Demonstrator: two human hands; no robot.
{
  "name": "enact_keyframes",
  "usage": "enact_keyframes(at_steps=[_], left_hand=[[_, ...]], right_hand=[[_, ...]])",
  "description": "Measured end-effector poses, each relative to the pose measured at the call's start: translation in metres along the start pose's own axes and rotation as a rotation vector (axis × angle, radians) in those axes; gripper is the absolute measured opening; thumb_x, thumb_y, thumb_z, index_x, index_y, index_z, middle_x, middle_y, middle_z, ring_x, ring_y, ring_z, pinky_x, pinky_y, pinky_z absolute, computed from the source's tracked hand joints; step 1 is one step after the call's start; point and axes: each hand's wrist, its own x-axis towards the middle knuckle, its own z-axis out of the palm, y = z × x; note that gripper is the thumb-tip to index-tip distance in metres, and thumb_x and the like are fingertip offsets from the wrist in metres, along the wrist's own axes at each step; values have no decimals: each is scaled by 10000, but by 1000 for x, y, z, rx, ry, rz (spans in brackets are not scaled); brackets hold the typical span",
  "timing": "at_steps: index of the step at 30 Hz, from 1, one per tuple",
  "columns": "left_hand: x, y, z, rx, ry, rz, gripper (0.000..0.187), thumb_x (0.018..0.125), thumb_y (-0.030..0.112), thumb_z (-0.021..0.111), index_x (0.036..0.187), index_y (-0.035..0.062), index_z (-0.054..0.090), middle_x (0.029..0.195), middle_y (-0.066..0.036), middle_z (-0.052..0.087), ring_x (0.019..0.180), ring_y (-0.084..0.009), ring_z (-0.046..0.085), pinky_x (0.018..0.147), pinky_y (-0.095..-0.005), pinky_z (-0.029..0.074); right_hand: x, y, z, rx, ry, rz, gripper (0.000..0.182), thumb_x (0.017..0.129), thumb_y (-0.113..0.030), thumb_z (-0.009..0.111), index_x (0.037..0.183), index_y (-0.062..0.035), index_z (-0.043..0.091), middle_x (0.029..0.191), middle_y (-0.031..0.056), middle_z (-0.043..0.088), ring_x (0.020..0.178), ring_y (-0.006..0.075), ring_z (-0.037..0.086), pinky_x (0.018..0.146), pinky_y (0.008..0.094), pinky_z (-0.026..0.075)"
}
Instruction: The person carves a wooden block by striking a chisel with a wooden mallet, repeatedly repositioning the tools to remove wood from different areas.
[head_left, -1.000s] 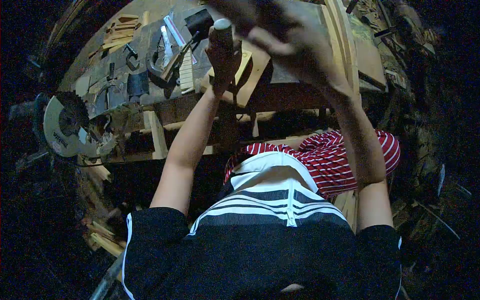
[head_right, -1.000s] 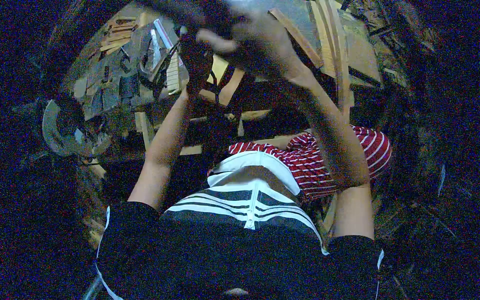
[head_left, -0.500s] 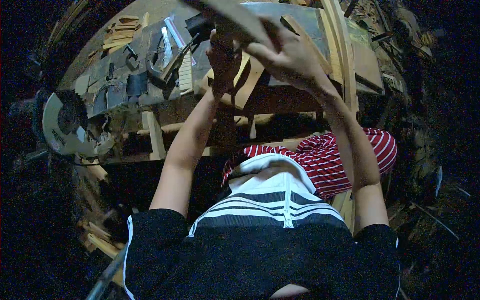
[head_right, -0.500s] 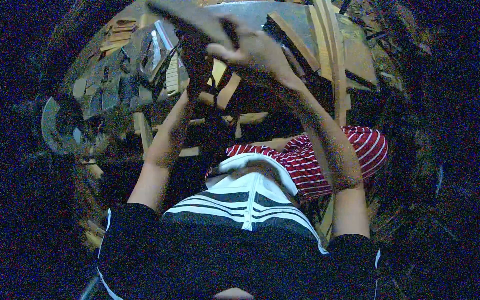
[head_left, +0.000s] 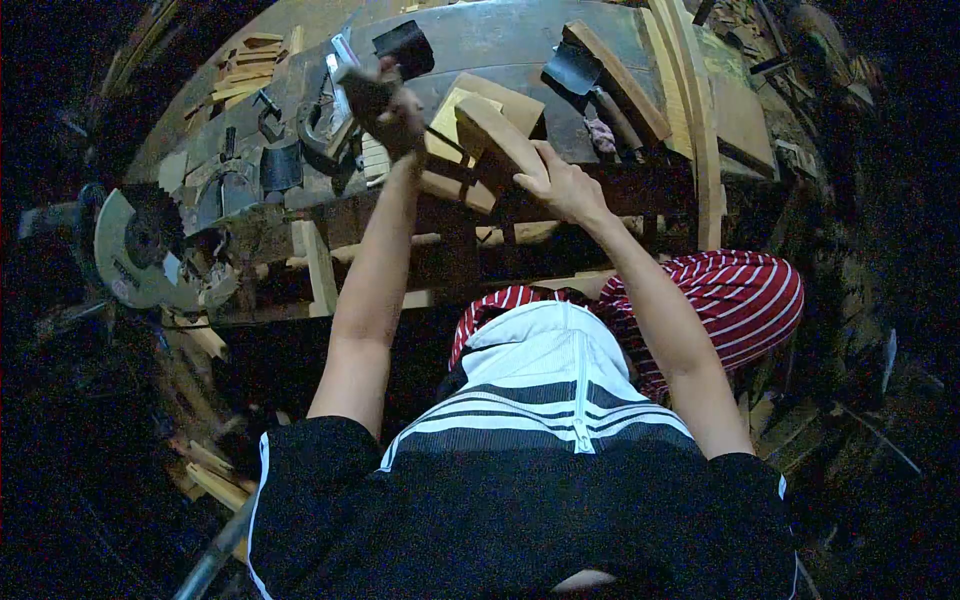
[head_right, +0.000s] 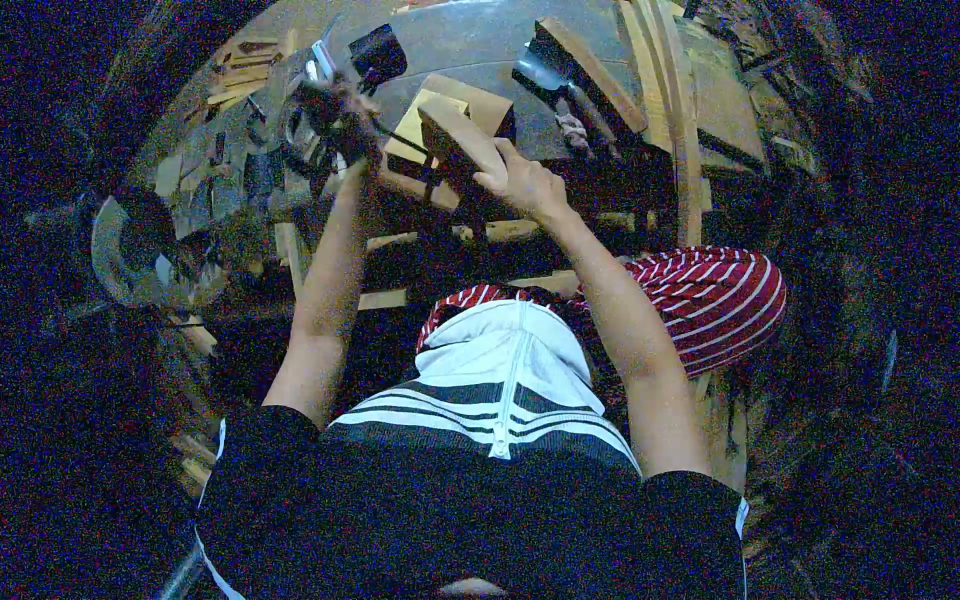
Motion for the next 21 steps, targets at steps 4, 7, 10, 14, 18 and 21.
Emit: enact_keyframes(at_steps=[4, 7, 10, 14, 18, 21], left_hand=[[5, -12, -10, -599, 29, -801, 441, 816, 477, 659, 709, 96, 466, 522, 36, 399, 400, -75, 406, 383, -227, 355], [15, 41, -25, -551, 14, -757, 444, 816, 472, 661, 678, 109, 446, 493, 34, 376, 374, -77, 385, 361, -228, 334], [12, 30, -31, -631, -76, -773, 464, 842, 459, 633, 622, 127, 396, 483, 27, 369, 358, -89, 386, 335, -242, 318], [0, -10, -27, -791, -151, -682, 464, 871, 462, 591, 662, 93, 402, 458, -5, 376, 349, -117, 401, 318, -261, 319], [10, 11, -28, -894, -187, -661, 453, 875, 480, 575, 768, 67, 425, 488, -41, 452, 360, -140, 429, 330, -276, 353], [10, 7, -24, -699, -251, -494, 412, 895, 460, 552, 856, 61, 459, 541, -62, 510, 386, -143, 455, 374, -275, 388]], right_hand=[[-4, -2, -4, -7, 1, -11, 623, 836, -584, 485, 1310, -211, 328, 1041, 265, 611, 961, 451, 585, 800, 531, 462], [-2, 1, 6, 14, 30, -25, 631, 820, -591, 505, 1294, -205, 345, 1010, 259, 623, 940, 445, 598, 794, 530, 477], [-1, 3, 10, 23, 68, -41, 639, 804, -601, 522, 1276, -203, 360, 981, 254, 634, 923, 437, 611, 789, 528, 492], [0, 6, 11, 52, 67, -48, 634, 803, -607, 520, 1268, -205, 364, 1010, 254, 627, 938, 436, 607, 795, 528, 490], [2, 11, 12, 131, 48, -62, 628, 804, -612, 517, 1256, -200, 372, 1035, 264, 616, 966, 442, 593, 812, 534, 477], [6, 18, 18, 201, 34, -74, 617, 807, -615, 512, 1236, -190, 387, 1038, 275, 609, 982, 455, 579, 824, 540, 464]])
